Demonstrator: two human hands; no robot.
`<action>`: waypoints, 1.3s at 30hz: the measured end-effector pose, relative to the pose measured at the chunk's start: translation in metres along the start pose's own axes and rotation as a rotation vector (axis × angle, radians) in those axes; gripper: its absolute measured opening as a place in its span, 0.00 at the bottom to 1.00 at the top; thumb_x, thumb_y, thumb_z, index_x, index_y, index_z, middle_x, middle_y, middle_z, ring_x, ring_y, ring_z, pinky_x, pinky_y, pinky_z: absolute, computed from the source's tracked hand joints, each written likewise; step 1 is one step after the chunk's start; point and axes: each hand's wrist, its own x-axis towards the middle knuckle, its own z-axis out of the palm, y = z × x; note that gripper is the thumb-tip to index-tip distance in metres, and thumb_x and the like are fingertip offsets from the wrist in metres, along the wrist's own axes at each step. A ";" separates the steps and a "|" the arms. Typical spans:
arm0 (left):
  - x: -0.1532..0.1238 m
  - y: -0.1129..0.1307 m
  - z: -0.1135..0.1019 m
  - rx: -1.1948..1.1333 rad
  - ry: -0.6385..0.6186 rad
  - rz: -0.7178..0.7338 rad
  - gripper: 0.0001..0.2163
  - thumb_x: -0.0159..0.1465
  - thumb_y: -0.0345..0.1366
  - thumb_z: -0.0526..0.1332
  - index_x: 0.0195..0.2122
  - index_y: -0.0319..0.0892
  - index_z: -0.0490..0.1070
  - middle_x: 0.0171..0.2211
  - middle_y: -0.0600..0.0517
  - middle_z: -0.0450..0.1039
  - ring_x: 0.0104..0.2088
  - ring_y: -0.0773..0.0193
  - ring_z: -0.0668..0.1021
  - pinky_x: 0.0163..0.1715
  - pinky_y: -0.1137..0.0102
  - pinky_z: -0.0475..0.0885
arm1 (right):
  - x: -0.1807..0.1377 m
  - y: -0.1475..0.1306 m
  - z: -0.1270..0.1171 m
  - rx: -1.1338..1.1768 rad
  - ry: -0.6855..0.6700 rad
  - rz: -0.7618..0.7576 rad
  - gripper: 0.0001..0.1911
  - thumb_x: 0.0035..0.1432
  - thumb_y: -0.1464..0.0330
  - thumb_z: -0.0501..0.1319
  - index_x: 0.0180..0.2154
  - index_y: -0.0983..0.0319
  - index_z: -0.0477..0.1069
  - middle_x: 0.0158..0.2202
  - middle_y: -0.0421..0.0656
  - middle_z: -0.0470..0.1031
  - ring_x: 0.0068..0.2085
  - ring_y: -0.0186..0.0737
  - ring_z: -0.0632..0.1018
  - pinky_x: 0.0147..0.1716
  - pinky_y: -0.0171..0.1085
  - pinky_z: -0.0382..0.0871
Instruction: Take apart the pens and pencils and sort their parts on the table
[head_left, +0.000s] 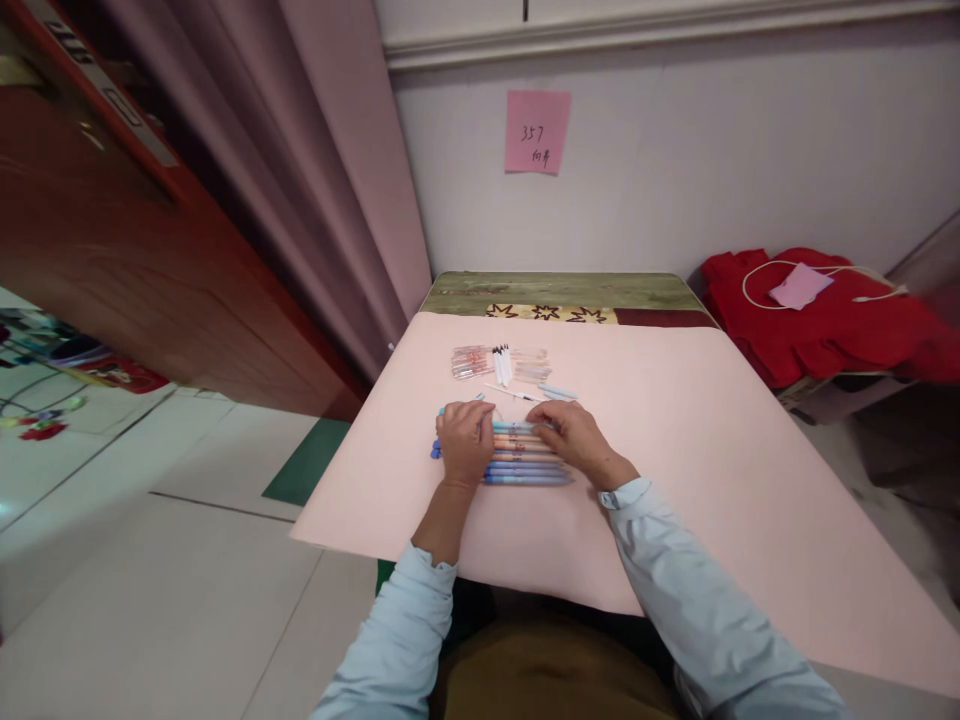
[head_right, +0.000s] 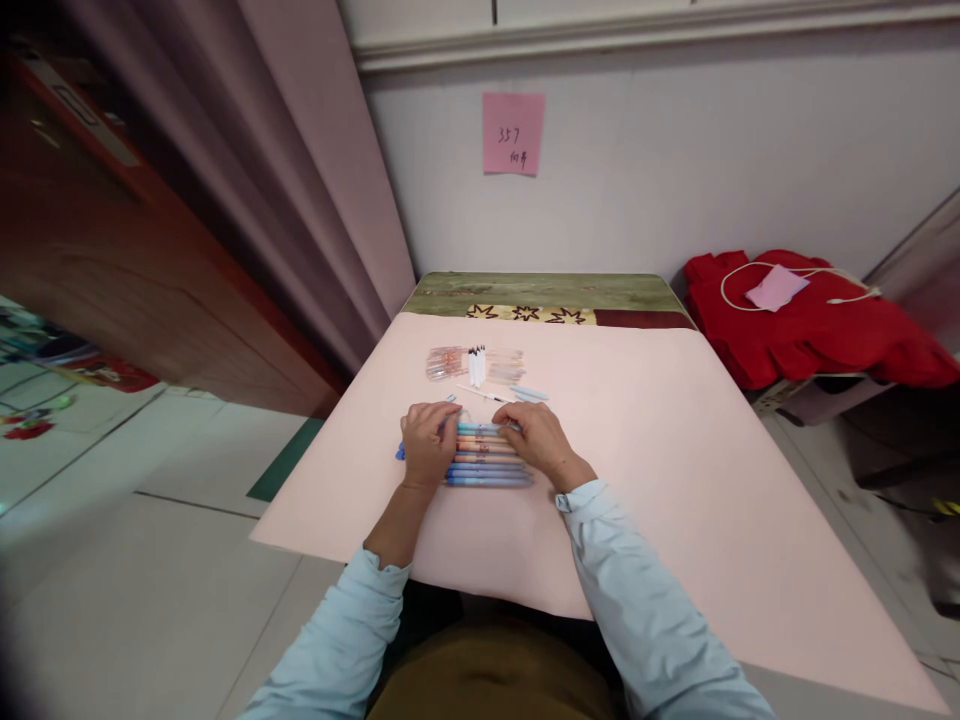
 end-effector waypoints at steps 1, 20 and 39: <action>0.000 0.001 0.000 -0.014 -0.029 0.040 0.08 0.64 0.33 0.61 0.42 0.48 0.77 0.43 0.50 0.81 0.45 0.53 0.74 0.46 0.57 0.63 | 0.000 0.000 0.001 0.018 0.024 0.004 0.07 0.60 0.71 0.60 0.39 0.56 0.75 0.37 0.39 0.80 0.38 0.40 0.76 0.45 0.40 0.63; 0.001 0.013 -0.005 -0.018 -0.159 0.323 0.07 0.69 0.39 0.58 0.40 0.47 0.76 0.31 0.51 0.77 0.37 0.58 0.74 0.42 0.60 0.62 | 0.001 -0.003 -0.008 -0.107 -0.093 -0.065 0.17 0.70 0.61 0.53 0.34 0.57 0.77 0.33 0.40 0.80 0.35 0.38 0.76 0.41 0.37 0.59; 0.001 0.011 -0.003 0.025 -0.213 0.336 0.11 0.71 0.39 0.54 0.41 0.45 0.75 0.31 0.51 0.76 0.37 0.58 0.73 0.40 0.61 0.60 | -0.001 -0.005 -0.014 -0.068 0.073 0.012 0.18 0.67 0.61 0.57 0.26 0.59 0.74 0.28 0.41 0.79 0.34 0.39 0.76 0.43 0.39 0.58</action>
